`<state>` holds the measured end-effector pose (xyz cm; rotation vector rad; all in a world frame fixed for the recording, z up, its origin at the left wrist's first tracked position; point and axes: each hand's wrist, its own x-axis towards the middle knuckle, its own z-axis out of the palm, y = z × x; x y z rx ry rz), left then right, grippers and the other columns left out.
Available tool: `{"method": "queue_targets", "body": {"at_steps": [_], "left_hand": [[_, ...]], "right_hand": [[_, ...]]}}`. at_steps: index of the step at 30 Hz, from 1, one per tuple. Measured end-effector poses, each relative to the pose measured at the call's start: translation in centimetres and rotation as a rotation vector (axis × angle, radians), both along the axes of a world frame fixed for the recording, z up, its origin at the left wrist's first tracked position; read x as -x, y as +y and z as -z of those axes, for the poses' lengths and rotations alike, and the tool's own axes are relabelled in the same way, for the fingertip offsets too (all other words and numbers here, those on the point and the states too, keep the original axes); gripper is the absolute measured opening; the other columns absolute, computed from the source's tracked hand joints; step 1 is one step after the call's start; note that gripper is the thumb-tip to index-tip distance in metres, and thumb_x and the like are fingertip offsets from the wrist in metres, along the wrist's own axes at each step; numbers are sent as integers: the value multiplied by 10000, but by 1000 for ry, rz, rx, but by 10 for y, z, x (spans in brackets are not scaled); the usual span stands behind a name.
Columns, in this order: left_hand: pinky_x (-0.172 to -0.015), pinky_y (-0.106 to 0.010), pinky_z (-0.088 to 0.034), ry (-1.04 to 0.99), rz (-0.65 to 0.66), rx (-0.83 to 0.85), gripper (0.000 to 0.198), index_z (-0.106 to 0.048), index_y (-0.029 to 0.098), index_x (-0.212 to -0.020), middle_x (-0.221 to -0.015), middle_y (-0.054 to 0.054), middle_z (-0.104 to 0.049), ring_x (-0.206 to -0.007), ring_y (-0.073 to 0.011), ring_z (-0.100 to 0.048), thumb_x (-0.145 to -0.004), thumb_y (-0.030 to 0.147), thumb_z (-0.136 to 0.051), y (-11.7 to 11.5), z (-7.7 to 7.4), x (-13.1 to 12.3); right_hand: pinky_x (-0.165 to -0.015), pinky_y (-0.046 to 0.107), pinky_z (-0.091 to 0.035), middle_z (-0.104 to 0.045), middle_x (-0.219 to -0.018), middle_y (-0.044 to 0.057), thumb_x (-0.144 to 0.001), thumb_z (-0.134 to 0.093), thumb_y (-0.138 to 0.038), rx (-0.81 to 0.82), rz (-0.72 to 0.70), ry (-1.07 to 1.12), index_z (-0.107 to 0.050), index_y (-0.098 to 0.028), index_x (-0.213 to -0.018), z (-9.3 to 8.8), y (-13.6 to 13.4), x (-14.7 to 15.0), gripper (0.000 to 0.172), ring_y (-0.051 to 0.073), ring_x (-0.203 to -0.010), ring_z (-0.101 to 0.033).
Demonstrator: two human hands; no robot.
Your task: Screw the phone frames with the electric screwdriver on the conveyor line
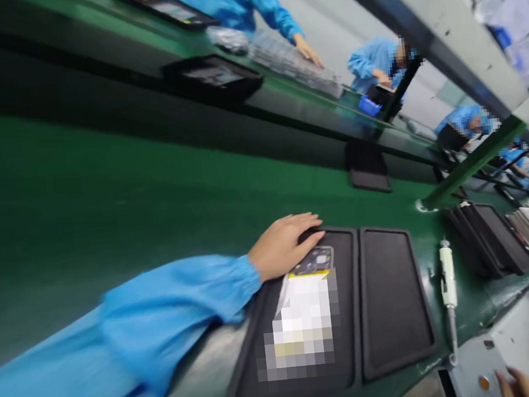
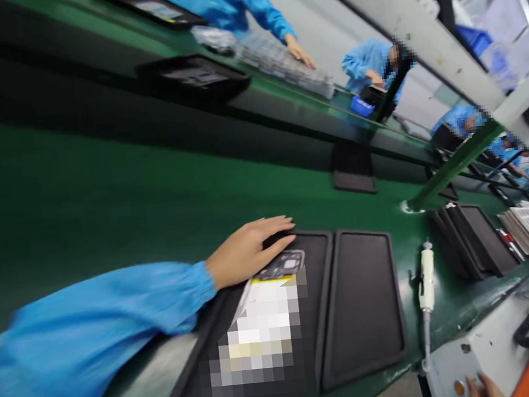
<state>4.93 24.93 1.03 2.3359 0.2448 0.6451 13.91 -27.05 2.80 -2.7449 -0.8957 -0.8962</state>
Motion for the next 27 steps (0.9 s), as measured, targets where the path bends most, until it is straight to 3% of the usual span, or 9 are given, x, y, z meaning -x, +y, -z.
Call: {"method": "queue_targets", "body": {"at_steps": [3,5,7,10,14,17,20,23,27], "left_hand": [[-1034,-408,-428,28,-44,41,735,-680,152,-1022,-1134,-115,-664,-1107,-277,-594,-795,739,-301,4,4,0],[-996,-344,-455,20,-97,96,664,-681,203,-995,-1104,-49,-684,-1060,-236,-615,-784,740,-352,6,6,0],[-902,-290,-498,23,-129,141,588,-682,234,-982,-1087,-5,-691,-1029,-217,-624,-784,704,-389,7,5,1],[-787,-256,-510,45,-142,185,524,-690,228,-979,-1083,0,-691,-1008,-225,-625,-784,629,-416,4,-3,4],[-752,-268,-501,94,-157,252,493,-686,216,-979,-1090,-13,-687,-930,-232,-632,-769,590,-443,-4,-17,10],[-740,-271,-498,110,-157,276,477,-686,215,-976,-1084,-15,-687,-910,-232,-629,-771,576,-449,-6,-22,11],[-711,-261,-496,102,-163,272,449,-693,232,-960,-1070,3,-692,-872,-222,-631,-775,572,-467,-4,-20,10],[-667,-247,-493,89,-161,260,428,-697,245,-953,-1047,17,-700,-770,-196,-635,-774,581,-502,0,-12,7],[-658,-246,-506,74,-149,215,419,-692,231,-965,-1045,7,-702,-798,-195,-653,-804,574,-514,5,-5,4]], "right_hand": [[-717,357,-579,-670,-1062,98,-888,-455,-214,146,-78,-90,-607,-230,-1174,0,34,-47,324,243,-922,-656],[-868,429,-541,-549,-1302,161,-806,-385,-35,372,-145,-138,-538,-165,-1278,-8,67,-83,513,294,-1150,-561],[-962,514,-470,-422,-1424,169,-780,-385,23,613,-274,-154,-460,-130,-1343,-15,100,-112,588,317,-1289,-429],[-994,534,-444,-485,-1380,135,-871,-421,-50,772,-474,-167,-474,-131,-1312,-16,136,-143,451,274,-1289,-432],[-988,425,-483,-605,-1223,105,-925,-446,-144,762,-589,-186,-607,-132,-1101,-4,156,-162,239,217,-1220,-500],[-1015,393,-477,-633,-1134,131,-896,-460,-110,699,-609,-210,-637,-92,-989,-1,149,-159,202,237,-1198,-521],[-1032,484,-458,-601,-1154,214,-850,-412,-61,585,-587,-236,-605,-25,-1040,-2,123,-133,273,306,-1260,-460],[-997,567,-461,-551,-1234,240,-832,-381,-78,309,-605,-225,-534,-32,-1153,-7,90,-88,358,344,-1312,-390],[-822,438,-572,-630,-1127,137,-812,-548,-159,-187,-523,-280,-559,-155,-1093,-21,71,-31,281,286,-1072,-612]]}}
